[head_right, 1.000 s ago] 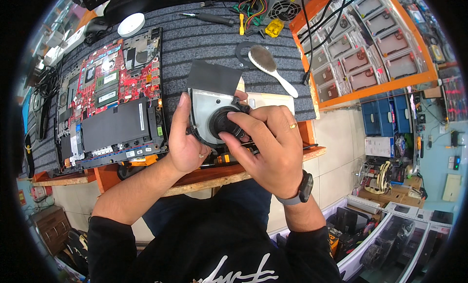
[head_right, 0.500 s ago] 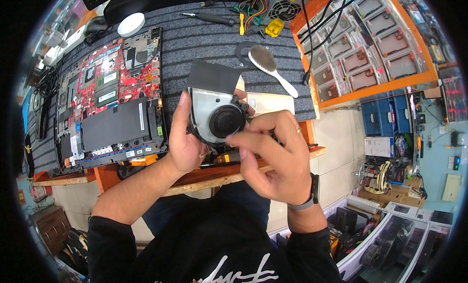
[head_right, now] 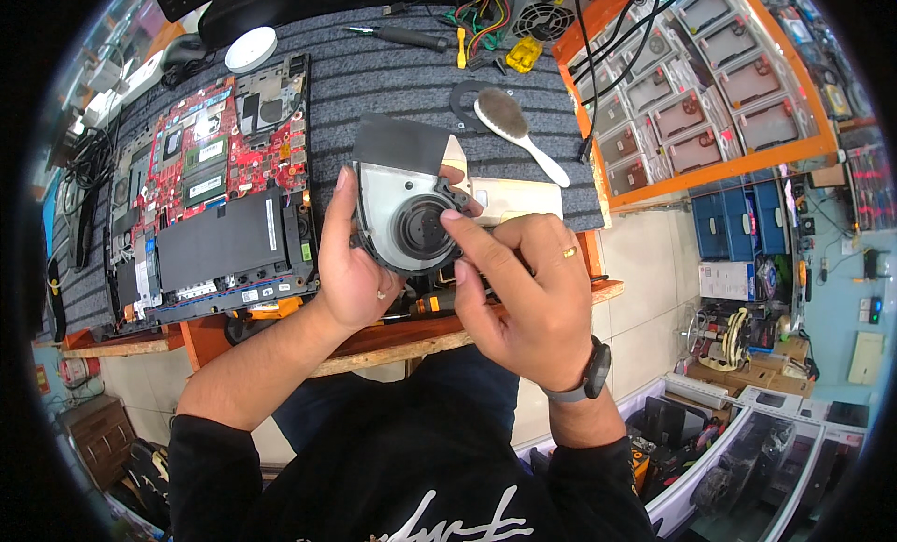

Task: The person removes the rotor from a laptop fan, applies oil to the motor shaft from a bottle, and wipes the housing before reassembling the unit.

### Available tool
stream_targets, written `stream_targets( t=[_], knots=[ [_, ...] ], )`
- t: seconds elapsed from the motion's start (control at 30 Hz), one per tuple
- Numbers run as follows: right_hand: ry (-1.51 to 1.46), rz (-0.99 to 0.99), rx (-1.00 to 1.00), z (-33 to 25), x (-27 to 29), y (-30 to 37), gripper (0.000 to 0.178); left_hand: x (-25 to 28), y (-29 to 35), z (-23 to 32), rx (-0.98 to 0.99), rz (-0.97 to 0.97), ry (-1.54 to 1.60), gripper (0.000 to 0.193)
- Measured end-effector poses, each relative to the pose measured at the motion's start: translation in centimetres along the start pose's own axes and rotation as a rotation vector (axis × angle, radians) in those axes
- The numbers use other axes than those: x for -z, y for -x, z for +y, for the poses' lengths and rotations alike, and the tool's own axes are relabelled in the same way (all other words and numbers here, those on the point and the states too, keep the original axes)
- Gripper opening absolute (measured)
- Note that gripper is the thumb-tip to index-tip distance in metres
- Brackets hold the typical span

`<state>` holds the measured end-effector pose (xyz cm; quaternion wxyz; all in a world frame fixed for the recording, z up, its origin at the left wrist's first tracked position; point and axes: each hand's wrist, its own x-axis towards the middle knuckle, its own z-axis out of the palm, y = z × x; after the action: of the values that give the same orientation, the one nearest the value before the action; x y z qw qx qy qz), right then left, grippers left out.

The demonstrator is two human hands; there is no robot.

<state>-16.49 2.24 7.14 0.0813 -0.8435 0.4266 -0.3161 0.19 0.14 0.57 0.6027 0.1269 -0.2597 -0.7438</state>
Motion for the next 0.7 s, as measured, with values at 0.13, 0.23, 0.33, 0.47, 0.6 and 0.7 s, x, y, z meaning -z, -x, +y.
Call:
stream_targets(
  t=[0.13,0.23,0.33,0.47,0.6,0.7],
  knots=[
    [0.13,-0.134,0.07,-0.1,-0.1,0.0,0.054,-0.1,0.0,-0.1,0.01,0.057,-0.019,0.073],
    [0.172,-0.245,0.126,-0.7,-0.2,0.3,0.065,0.7,-0.3,0.1,0.048,0.006,-0.034,0.076],
    [0.244,-0.228,0.082,-0.3,-0.2,0.5,0.071,0.1,-0.3,0.3,0.055,0.045,0.034,0.079],
    [0.188,-0.249,0.081,-0.3,-0.2,0.4,0.067,0.0,-0.1,-0.1,0.091,0.075,-0.007,0.081],
    [-0.001,-0.141,0.075,0.0,0.5,0.5,0.052,0.7,-0.3,0.4,0.091,-0.031,0.011,0.08],
    [0.069,0.004,0.029,0.7,0.3,-0.5,0.05,-0.1,0.1,0.4,0.058,0.006,-0.067,0.071]
  ],
)
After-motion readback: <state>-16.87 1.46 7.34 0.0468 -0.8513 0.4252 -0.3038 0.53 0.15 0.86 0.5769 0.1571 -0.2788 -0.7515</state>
